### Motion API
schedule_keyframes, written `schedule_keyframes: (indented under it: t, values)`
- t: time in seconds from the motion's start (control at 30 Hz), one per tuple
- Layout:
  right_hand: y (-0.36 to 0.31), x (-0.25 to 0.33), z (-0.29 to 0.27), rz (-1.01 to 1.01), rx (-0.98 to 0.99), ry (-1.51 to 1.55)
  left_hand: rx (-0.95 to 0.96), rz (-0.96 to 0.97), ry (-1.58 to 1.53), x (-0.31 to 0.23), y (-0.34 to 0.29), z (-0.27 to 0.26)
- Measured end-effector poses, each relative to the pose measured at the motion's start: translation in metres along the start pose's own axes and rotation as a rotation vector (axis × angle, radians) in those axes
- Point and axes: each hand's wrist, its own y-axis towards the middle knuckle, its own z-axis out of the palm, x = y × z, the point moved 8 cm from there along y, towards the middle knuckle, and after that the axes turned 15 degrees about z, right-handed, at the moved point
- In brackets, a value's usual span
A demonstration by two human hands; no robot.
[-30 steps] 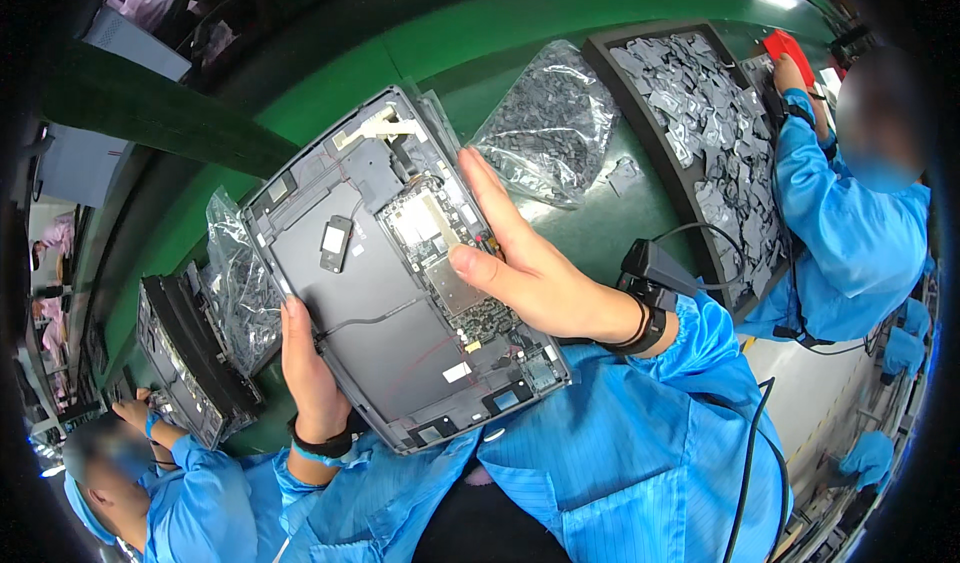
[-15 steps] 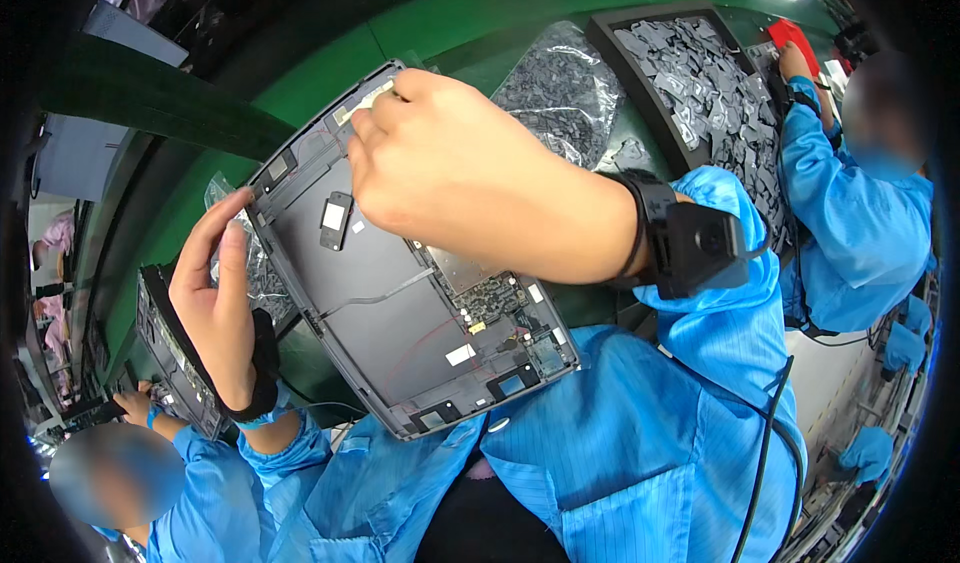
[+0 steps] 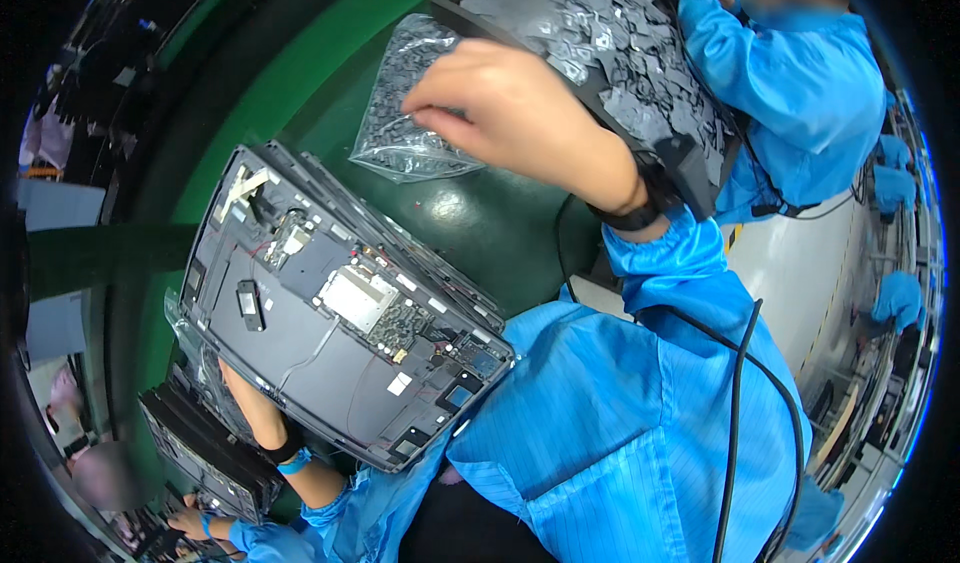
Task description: Connecting internal cables and applying components into a tablet chassis on an assembly line.
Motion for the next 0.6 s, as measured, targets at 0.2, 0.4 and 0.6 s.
schedule_keyframes:
  t: [0.2, 0.4, 0.6]
  values:
    - [-0.030, -0.031, 0.081, 0.082, 0.244, -0.093, -0.083, -0.118, -0.263, 0.056, -0.015, 0.027]
    - [-0.019, -0.029, 0.122, 0.118, 0.254, 0.073, -0.062, -0.154, -0.145, 0.044, -0.025, 0.003]
    - [-0.021, -0.025, 0.129, 0.186, 0.291, 0.108, -0.204, -0.175, -0.195, 0.038, -0.017, -0.002]
